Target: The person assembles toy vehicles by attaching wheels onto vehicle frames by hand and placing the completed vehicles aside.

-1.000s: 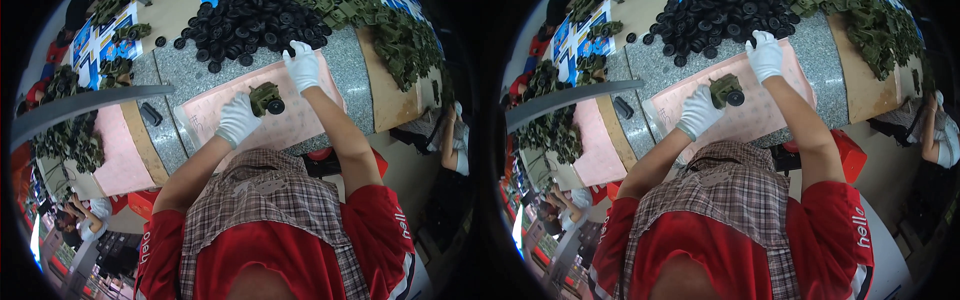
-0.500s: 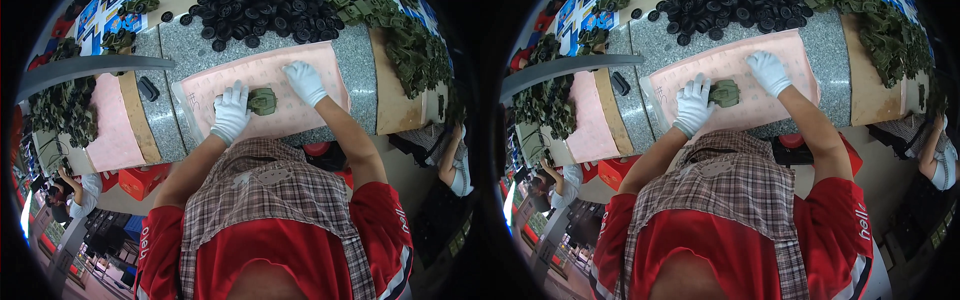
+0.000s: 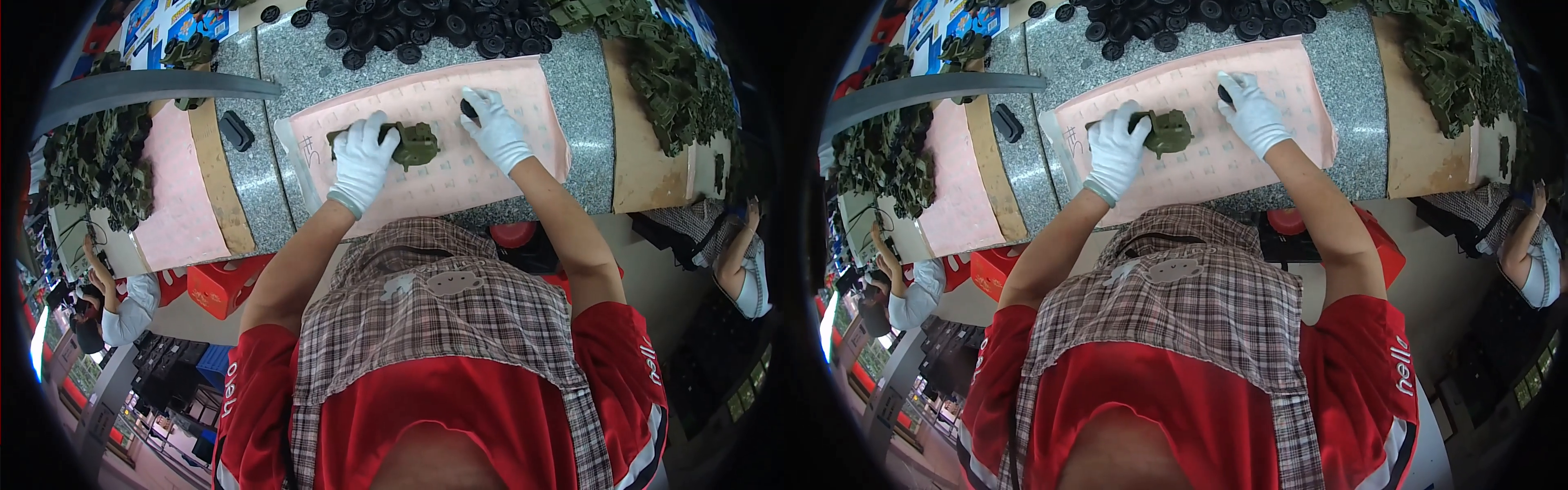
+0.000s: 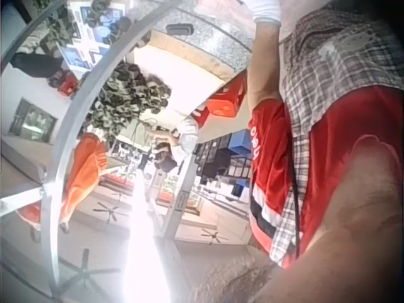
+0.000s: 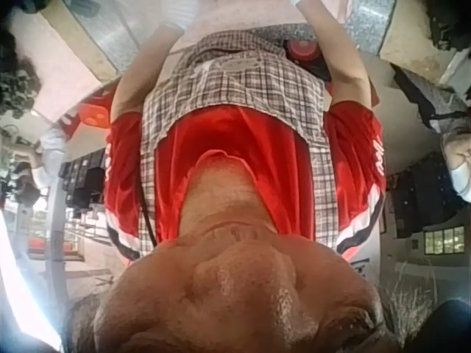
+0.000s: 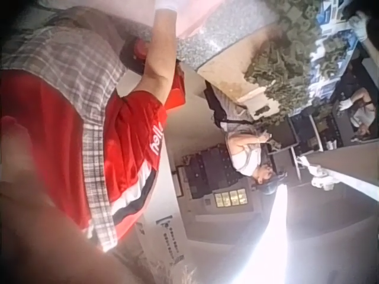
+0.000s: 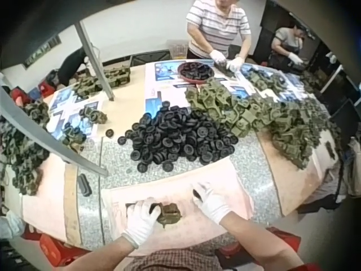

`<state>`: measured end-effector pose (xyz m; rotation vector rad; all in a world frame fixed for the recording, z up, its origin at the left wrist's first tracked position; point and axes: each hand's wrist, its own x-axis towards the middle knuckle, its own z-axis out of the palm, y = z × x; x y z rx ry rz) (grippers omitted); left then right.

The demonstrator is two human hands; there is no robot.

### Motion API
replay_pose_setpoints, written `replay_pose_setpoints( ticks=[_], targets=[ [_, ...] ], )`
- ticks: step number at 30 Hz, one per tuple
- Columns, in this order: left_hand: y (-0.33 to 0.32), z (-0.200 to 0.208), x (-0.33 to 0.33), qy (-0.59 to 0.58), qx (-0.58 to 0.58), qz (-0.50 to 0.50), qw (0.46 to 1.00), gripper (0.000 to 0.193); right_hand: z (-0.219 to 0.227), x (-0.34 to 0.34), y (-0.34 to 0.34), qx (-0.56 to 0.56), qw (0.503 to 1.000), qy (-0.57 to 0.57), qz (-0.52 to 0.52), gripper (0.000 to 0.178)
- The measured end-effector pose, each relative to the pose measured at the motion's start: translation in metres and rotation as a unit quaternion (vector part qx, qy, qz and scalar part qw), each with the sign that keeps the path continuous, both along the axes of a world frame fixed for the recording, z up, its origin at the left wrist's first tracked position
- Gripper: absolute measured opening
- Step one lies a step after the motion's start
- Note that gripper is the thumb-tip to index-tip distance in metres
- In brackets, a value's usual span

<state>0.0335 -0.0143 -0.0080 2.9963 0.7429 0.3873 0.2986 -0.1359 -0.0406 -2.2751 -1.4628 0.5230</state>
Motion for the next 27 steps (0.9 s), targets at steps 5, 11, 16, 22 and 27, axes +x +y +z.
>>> replay_pose_setpoints(
  ticks=[5,11,16,22,27],
  targets=[
    [-0.041,-0.008,-0.034,-0.011,-0.027,-0.041,0.999,0.047,-0.021,0.010,0.009,-0.053,0.998,-0.007,0.029,0.053],
    [-0.030,0.019,-0.033,-0.011,-0.080,-0.034,0.996,0.070,0.001,0.007,0.011,-0.050,0.998,0.016,-0.025,0.049],
    [0.018,0.010,-0.030,0.143,-0.166,-0.076,0.973,0.072,0.026,-0.017,-0.011,-0.006,0.990,0.129,0.061,0.047],
    [0.007,0.001,-0.011,0.201,-0.230,-0.074,0.949,0.058,0.062,-0.055,-0.019,-0.003,0.979,0.132,0.158,0.053],
    [-0.012,-0.003,-0.001,0.162,-0.221,-0.038,0.961,0.046,0.051,-0.050,-0.011,-0.023,0.972,0.057,0.225,0.055]
  ],
)
